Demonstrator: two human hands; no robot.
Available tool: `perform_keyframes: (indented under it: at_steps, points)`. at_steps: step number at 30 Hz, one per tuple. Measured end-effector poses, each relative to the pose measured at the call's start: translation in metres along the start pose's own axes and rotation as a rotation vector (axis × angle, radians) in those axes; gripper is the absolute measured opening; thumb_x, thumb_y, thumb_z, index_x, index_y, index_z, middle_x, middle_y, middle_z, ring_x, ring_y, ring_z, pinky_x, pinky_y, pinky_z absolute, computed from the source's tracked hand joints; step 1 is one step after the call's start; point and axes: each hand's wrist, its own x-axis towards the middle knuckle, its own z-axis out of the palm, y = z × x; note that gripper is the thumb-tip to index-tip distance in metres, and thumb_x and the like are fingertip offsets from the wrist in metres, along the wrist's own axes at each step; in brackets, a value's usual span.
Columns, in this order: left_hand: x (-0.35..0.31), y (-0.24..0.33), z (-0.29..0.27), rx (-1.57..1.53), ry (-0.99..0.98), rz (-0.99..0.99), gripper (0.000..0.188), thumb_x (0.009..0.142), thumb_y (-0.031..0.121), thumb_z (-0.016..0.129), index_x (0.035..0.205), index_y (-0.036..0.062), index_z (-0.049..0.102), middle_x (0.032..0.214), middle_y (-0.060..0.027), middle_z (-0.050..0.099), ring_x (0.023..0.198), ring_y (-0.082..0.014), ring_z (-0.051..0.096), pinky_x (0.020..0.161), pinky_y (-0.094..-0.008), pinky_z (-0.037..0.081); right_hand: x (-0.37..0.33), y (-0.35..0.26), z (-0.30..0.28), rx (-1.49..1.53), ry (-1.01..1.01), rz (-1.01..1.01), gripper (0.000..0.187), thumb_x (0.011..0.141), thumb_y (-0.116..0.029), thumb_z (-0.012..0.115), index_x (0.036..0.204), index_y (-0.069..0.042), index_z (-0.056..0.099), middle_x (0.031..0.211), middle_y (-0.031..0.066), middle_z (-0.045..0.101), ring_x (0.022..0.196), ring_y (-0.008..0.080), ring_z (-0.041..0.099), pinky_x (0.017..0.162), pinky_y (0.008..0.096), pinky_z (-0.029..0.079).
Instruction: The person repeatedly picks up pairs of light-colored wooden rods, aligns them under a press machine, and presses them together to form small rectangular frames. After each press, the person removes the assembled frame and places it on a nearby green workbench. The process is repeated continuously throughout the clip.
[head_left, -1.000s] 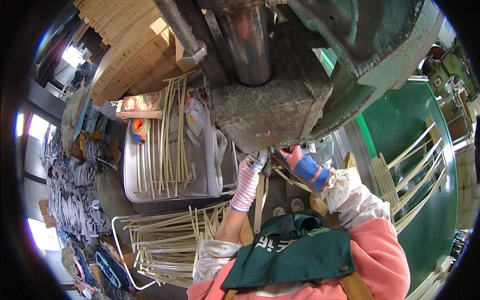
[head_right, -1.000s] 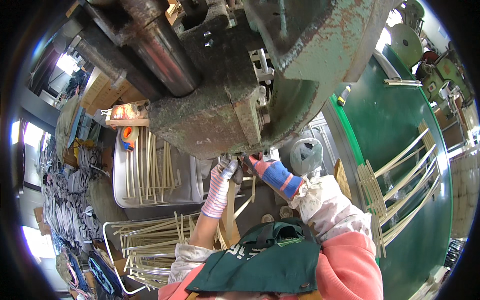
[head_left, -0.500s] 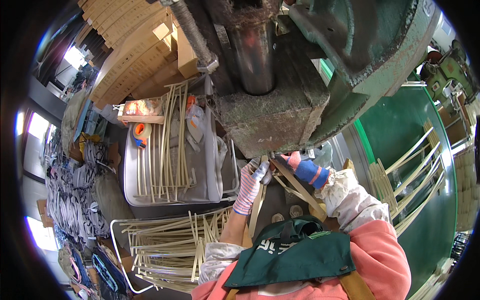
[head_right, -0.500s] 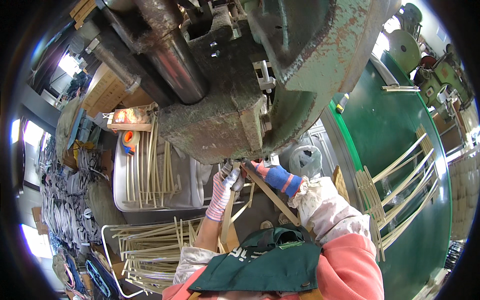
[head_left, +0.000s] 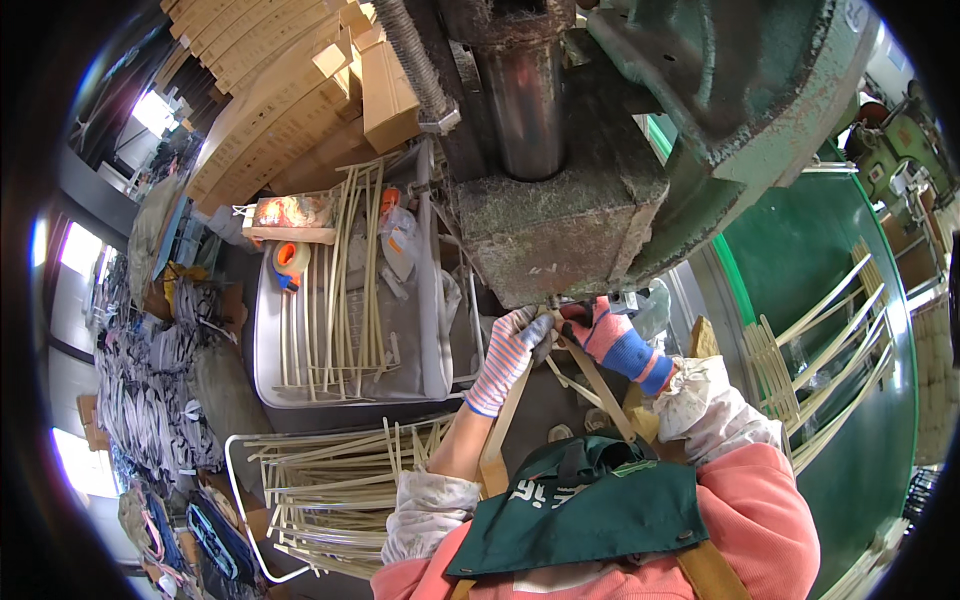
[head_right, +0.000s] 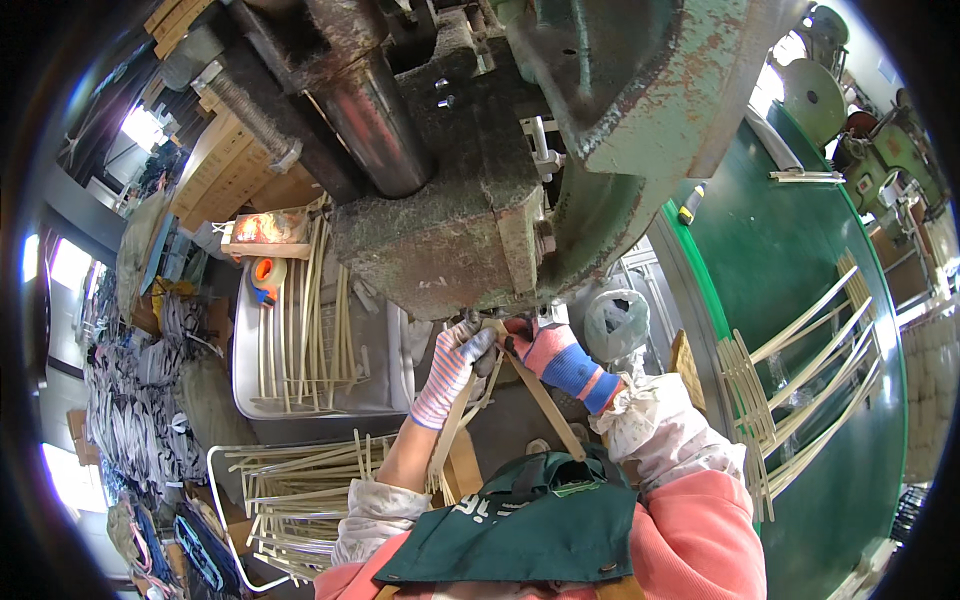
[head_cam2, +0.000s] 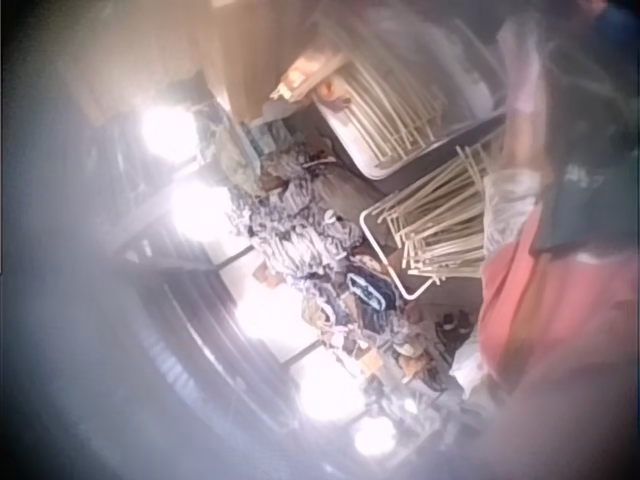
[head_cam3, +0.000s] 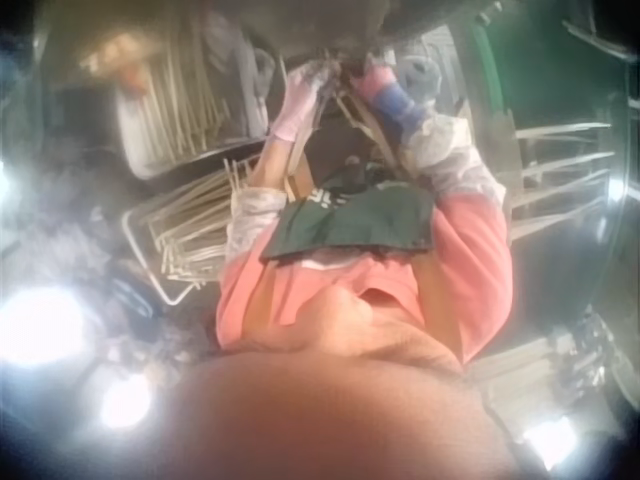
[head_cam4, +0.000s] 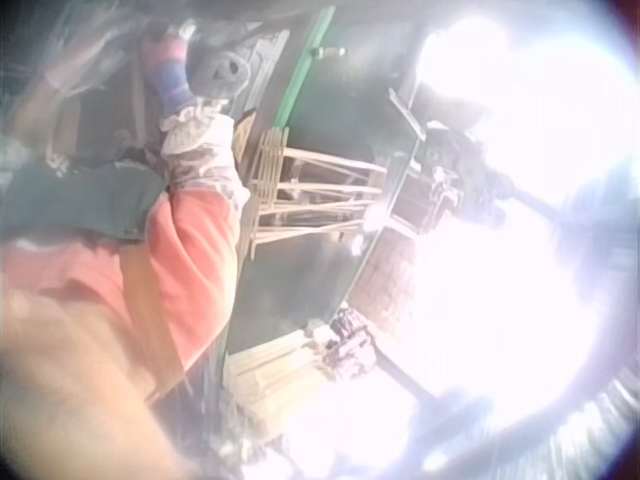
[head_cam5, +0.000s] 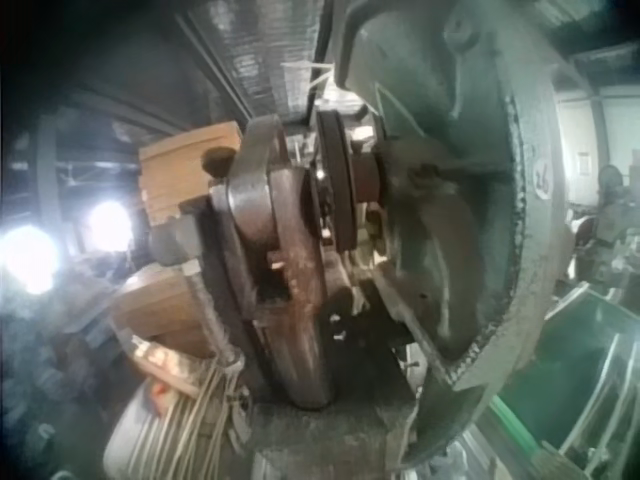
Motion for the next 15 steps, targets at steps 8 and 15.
perform_keyframes:
  at_steps: [8,15]
  points:
    - [-0.004,-0.030,0.000,0.504,0.148,0.378,0.043,0.088,0.023,0.058,0.120,-0.0030,0.048,0.086,-0.0139,0.063,0.077,-0.0176,0.057,0.071,-0.0297,0.047,-0.017,0.026,0.005,-0.218,0.033,-0.198,0.057,0.071,-0.022,0.069,0.121,-0.008,0.045,0.102,0.0152,0.055,0.093,0.0304,0.056,0.078,0.0386,0.046]
    - [-0.090,-0.049,0.001,-0.085,-0.011,-0.143,0.023,0.090,0.023,0.056,0.098,0.0007,0.057,0.066,-0.0017,0.055,0.057,-0.0092,0.053,0.059,-0.0230,0.044,-0.060,0.037,-0.019,0.414,-0.207,0.296,0.014,0.089,-0.019,0.055,0.091,-0.005,0.058,0.056,-0.0005,0.057,0.046,0.0071,0.050,0.043,0.0217,0.038]
